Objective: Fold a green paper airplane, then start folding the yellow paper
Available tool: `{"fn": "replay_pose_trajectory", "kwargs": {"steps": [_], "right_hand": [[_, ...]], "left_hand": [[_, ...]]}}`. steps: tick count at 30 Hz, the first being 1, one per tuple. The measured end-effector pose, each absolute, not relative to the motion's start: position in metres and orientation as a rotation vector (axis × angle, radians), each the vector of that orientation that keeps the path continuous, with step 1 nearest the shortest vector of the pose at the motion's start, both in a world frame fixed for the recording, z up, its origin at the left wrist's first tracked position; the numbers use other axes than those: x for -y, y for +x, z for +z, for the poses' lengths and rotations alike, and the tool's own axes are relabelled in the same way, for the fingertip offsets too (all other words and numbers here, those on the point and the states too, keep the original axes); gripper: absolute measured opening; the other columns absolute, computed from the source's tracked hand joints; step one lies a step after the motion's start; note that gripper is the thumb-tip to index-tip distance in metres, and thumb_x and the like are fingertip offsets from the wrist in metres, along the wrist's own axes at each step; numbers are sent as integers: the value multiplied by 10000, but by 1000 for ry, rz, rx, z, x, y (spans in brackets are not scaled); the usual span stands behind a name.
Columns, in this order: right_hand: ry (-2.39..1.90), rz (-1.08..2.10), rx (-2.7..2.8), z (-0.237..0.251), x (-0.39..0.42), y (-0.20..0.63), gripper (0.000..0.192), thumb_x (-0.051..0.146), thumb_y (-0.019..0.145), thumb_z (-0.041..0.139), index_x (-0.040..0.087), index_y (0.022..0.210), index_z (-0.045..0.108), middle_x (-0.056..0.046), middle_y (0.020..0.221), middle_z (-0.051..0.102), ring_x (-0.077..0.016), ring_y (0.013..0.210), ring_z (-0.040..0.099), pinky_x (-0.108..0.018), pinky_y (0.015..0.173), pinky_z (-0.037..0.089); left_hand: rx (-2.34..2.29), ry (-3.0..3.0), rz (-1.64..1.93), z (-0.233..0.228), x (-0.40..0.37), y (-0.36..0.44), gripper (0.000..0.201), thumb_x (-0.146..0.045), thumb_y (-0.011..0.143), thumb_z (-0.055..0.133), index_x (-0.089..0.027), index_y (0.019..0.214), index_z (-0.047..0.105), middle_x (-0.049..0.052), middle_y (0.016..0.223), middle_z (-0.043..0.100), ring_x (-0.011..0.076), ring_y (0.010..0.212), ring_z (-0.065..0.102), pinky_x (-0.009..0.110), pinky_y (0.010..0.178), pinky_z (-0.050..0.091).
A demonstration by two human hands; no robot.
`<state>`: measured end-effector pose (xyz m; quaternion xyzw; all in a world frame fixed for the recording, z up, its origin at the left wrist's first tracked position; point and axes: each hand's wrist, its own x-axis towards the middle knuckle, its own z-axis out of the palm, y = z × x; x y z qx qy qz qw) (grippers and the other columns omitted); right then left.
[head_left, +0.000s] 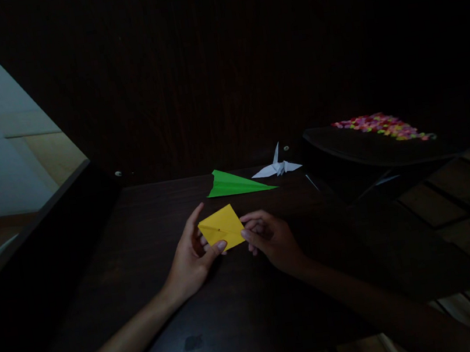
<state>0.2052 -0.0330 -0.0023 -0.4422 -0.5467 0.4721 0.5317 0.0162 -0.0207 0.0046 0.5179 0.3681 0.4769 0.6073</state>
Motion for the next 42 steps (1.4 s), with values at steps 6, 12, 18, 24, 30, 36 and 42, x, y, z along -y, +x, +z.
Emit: {"fn": "replay_pose_trajectory", "kwargs": {"steps": [6, 12, 18, 24, 30, 36, 42], "right_hand": [[-1066, 1107, 1316, 0, 33, 205, 194, 302, 798, 661, 201, 957, 616, 32, 689, 602, -86, 469, 563, -200, 408, 464], [-1062, 1157, 1306, 4, 32, 207, 225, 330, 795, 661, 199, 970, 606, 31, 681, 595, -89, 469, 549, -211, 414, 462], [-1035, 1196, 1248, 3, 30, 208, 225, 326, 788, 657, 197, 963, 598, 28, 702, 599, -93, 470, 551, -220, 408, 449], [-1028, 1213, 1192, 2, 29, 206, 239, 315, 762, 680, 197, 938, 570, 36, 694, 594, -94, 466, 560, -211, 395, 447], [-1030, 1236, 1167, 1, 28, 206, 255, 313, 742, 702, 201, 923, 562, 37, 694, 601, -91, 454, 557, -210, 385, 454], [-1024, 1246, 1173, 0, 27, 206, 247, 303, 750, 694, 199, 922, 550, 47, 682, 600, -87, 428, 555, -207, 371, 454], [-996, 1333, 1139, -3, 29, 205, 422, 269, 735, 717, 226, 1069, 463, 65, 713, 616, -95, 418, 567, -212, 370, 463]], "left_hand": [[-833, 1207, 1108, 5, 21, 16, 874, -143, 716, 760, -293, 1435, 286, 87, 1121, 629, 239, 916, 680, 325, 719, 605], [-806, 1196, 1131, 5, 20, 17, 862, -134, 708, 766, -292, 1413, 296, 88, 1191, 600, 245, 1017, 660, 367, 854, 573], [-806, 1206, 1162, 4, 19, 16, 811, -141, 710, 766, -277, 1378, 327, 71, 1155, 588, 220, 996, 662, 375, 883, 551], [-843, 1230, 1212, 5, 17, 14, 712, -171, 721, 767, -273, 1319, 394, 63, 1171, 556, 170, 882, 665, 309, 781, 566], [-854, 1218, 1203, 9, 17, 13, 620, -198, 740, 757, -255, 1265, 432, 77, 1236, 505, 135, 800, 640, 276, 713, 561], [-877, 1225, 1253, 8, 18, 13, 578, -196, 741, 753, -246, 1238, 464, 67, 1257, 497, 95, 731, 624, 250, 683, 552], [-900, 1235, 1209, 9, 17, 14, 484, -199, 732, 761, -182, 1162, 542, 81, 1142, 616, 147, 838, 651, 272, 754, 544]]}}
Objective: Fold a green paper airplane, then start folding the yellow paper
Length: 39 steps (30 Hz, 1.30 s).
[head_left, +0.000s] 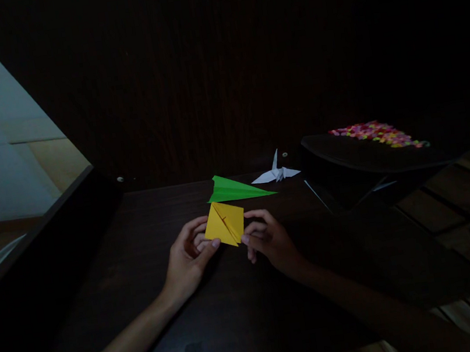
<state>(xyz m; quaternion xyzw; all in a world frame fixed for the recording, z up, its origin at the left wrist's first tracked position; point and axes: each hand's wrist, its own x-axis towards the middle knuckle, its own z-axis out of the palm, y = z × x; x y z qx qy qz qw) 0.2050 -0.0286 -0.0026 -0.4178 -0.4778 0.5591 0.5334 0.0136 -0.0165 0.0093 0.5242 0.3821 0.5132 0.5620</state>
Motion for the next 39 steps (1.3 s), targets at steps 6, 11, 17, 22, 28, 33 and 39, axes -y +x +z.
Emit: {"fn": "replay_pose_trajectory", "kwargs": {"steps": [6, 11, 17, 22, 28, 33, 39], "right_hand": [[-972, 1351, 1188, -3, 31, 204, 432, 277, 740, 730, 231, 1067, 451, 64, 721, 614, -109, 454, 603, -233, 414, 506], [-966, 1312, 1260, -4, 33, 204, 333, 292, 760, 714, 218, 1001, 496, 51, 732, 602, -106, 478, 613, -224, 420, 507], [-986, 1341, 1215, -4, 31, 205, 555, 278, 718, 749, 251, 1172, 431, 48, 780, 612, -114, 507, 611, -236, 432, 513], [-1024, 1328, 1233, -6, 26, 209, 768, 279, 651, 802, 256, 1299, 391, 48, 781, 580, -91, 521, 530, -197, 410, 430], [-1088, 1232, 1320, -7, 23, 213, 581, 315, 564, 857, 232, 1072, 588, -9, 891, 580, -140, 741, 555, -257, 604, 473], [-1031, 1271, 1254, -11, 22, 210, 575, 375, 538, 873, 239, 995, 552, -42, 1005, 619, -223, 952, 606, -380, 818, 500], [-972, 1238, 1250, -13, 23, 207, 563, 389, 532, 878, 241, 965, 550, -38, 1023, 609, -240, 1028, 589, -414, 898, 476]], "left_hand": [[-886, 1233, 1162, 11, 16, 13, 541, -188, 719, 774, -173, 1193, 513, 57, 981, 672, 166, 843, 668, 290, 770, 548], [-843, 1291, 1177, 10, 18, 13, 659, -164, 692, 787, -210, 1263, 460, 46, 988, 659, 181, 879, 663, 312, 794, 544], [-880, 1331, 1172, 11, 20, 13, 699, -184, 703, 787, -203, 1308, 437, 22, 882, 670, 143, 726, 626, 263, 676, 519], [-856, 1275, 1136, 15, 19, 12, 708, -177, 678, 808, -182, 1299, 469, 5, 832, 675, 116, 673, 591, 233, 652, 493], [-829, 1245, 1025, 18, 20, 9, 557, -216, 694, 795, -168, 1206, 581, 60, 962, 704, 177, 789, 652, 298, 721, 509], [-869, 1334, 981, 17, 19, 7, 489, -254, 736, 768, -169, 1190, 607, 73, 1005, 712, 204, 858, 654, 340, 793, 502], [-846, 1362, 983, 19, 19, 6, 478, -255, 752, 757, -165, 1194, 599, 97, 1112, 700, 264, 1070, 628, 400, 943, 461]]}}
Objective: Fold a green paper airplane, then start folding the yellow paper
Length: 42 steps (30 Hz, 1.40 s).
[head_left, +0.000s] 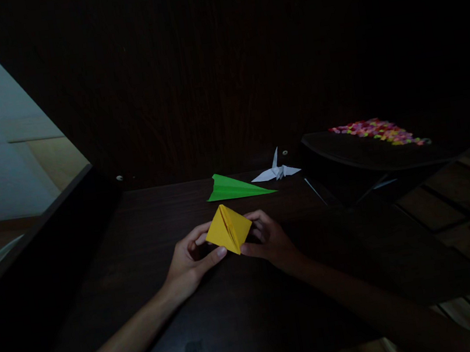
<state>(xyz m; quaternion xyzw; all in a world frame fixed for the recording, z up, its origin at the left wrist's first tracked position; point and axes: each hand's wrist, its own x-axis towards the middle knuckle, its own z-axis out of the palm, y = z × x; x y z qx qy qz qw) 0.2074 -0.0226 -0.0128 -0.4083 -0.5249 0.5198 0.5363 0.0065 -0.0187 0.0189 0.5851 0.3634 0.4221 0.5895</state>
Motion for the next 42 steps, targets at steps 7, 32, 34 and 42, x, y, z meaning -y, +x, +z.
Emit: {"fn": "replay_pose_trajectory", "kwargs": {"steps": [7, 32, 34, 42], "right_hand": [[-963, 1197, 1275, -8, 24, 208, 495, 407, 527, 873, 238, 838, 527, 2, 859, 591, -202, 882, 591, -332, 758, 492], [-1059, 1253, 1186, -2, 30, 202, 270, 360, 705, 751, 184, 818, 580, 23, 623, 651, -106, 479, 587, -218, 443, 483], [-1114, 1203, 1251, 1, 32, 203, 229, 360, 733, 724, 177, 778, 594, 24, 581, 636, -102, 470, 575, -211, 448, 468], [-1212, 1134, 1416, 7, 36, 206, 288, 404, 815, 636, 181, 647, 564, 43, 447, 555, -90, 400, 514, -195, 431, 396]], "left_hand": [[-751, 1273, 945, 18, 20, 7, 487, -240, 761, 753, -164, 1212, 586, 106, 1110, 698, 267, 1080, 634, 398, 949, 469], [-822, 1135, 928, 12, 19, 13, 518, -260, 719, 786, -154, 1186, 588, 66, 967, 703, 156, 736, 652, 262, 638, 533], [-867, 1178, 917, 14, 19, 13, 467, -291, 717, 782, -139, 1128, 622, 49, 878, 700, 155, 723, 640, 249, 614, 517], [-1065, 1446, 790, 14, 18, 10, 287, -401, 752, 726, -124, 730, 659, -40, 501, 531, 79, 453, 450, 187, 436, 331]]}}
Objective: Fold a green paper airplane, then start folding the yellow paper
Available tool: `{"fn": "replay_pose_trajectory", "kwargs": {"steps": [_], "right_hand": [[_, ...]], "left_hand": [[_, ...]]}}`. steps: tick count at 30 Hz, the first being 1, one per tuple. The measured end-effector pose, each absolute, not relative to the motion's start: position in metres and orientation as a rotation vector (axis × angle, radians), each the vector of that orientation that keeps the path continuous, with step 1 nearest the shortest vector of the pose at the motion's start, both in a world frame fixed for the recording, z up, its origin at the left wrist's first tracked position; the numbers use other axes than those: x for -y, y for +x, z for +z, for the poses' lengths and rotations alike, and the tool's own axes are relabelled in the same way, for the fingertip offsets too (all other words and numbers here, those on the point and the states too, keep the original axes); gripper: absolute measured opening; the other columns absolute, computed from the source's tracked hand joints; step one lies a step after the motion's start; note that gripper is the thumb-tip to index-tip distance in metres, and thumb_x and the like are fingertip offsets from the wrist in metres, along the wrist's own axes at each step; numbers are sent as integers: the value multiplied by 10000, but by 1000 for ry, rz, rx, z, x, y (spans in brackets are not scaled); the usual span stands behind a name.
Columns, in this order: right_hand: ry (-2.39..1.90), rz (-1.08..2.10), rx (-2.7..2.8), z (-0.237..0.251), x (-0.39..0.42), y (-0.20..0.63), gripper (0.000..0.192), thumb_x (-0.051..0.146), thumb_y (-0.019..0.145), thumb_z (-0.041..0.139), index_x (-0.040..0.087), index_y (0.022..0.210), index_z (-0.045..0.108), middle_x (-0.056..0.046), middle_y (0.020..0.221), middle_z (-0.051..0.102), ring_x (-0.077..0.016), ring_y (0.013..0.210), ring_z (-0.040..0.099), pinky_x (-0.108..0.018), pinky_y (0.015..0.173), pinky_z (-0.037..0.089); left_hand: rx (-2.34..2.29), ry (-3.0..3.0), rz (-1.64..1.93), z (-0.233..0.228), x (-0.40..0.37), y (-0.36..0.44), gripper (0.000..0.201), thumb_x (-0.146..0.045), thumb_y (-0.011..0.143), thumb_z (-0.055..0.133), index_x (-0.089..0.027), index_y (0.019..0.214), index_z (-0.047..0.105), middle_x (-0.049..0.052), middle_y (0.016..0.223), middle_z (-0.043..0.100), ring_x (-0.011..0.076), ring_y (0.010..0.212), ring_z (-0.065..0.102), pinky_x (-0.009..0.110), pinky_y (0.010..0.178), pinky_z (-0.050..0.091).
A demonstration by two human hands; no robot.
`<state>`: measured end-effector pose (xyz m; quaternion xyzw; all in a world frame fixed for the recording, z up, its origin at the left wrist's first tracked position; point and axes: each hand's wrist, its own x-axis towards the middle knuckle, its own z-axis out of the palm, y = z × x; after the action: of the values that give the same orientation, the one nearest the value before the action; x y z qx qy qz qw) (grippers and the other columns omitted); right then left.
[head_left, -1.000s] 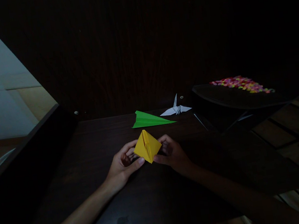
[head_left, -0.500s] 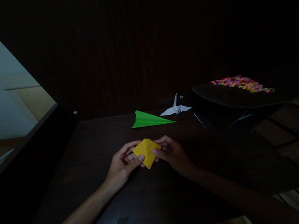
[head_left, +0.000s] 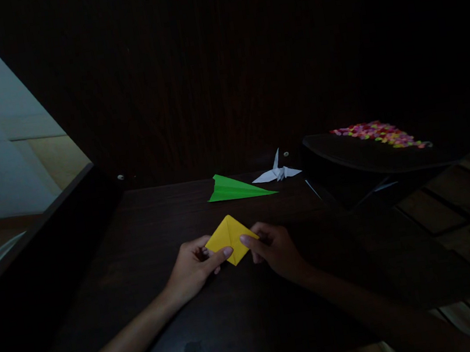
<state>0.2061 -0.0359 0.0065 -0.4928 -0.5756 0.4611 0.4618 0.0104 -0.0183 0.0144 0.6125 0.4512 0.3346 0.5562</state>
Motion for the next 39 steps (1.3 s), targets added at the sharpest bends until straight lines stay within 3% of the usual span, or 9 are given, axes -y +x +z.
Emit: {"fn": "replay_pose_trajectory", "kwargs": {"steps": [7, 13, 22, 27, 33, 39], "right_hand": [[-1180, 1163, 1376, 5, 36, 205, 372, 497, 831, 600, 187, 633, 545, 46, 422, 531, -87, 375, 484, -198, 415, 378], [-1085, 1185, 1339, 4, 39, 206, 436, 532, 890, 515, 180, 633, 546, 16, 503, 582, -87, 413, 512, -204, 431, 405], [-973, 1219, 1391, 7, 45, 204, 259, 436, 854, 609, 177, 869, 626, 32, 570, 606, -93, 423, 549, -204, 422, 434], [-988, 1191, 1443, 6, 47, 203, 259, 432, 897, 548, 185, 844, 607, 24, 587, 613, -100, 443, 567, -211, 440, 452], [-1001, 1160, 1489, 6, 48, 203, 304, 435, 951, 452, 190, 809, 564, 24, 599, 614, -95, 450, 572, -208, 458, 456], [-999, 1137, 1512, 3, 48, 203, 290, 439, 967, 414, 195, 857, 526, 23, 608, 633, -105, 448, 594, -216, 463, 473]], "left_hand": [[-1076, 1486, 751, 18, 23, 11, 300, -427, 763, 699, -143, 704, 621, -46, 510, 512, 84, 447, 446, 187, 413, 314], [-1079, 1519, 843, 15, 22, 10, 298, -420, 804, 666, -141, 907, 646, -19, 643, 569, 112, 563, 510, 212, 503, 397], [-973, 1455, 968, 7, 19, 13, 408, -372, 825, 653, -164, 1156, 539, 15, 824, 593, 137, 700, 548, 250, 615, 466], [-956, 1458, 975, 5, 18, 13, 387, -370, 834, 653, -173, 1146, 537, 15, 826, 576, 144, 725, 555, 249, 614, 464], [-962, 1474, 962, 2, 16, 12, 246, -365, 835, 661, -164, 940, 566, -4, 778, 562, 125, 703, 543, 255, 649, 463], [-935, 1490, 968, 3, 16, 13, 233, -333, 825, 676, -172, 949, 563, -14, 776, 565, 128, 726, 549, 271, 706, 468]]}}
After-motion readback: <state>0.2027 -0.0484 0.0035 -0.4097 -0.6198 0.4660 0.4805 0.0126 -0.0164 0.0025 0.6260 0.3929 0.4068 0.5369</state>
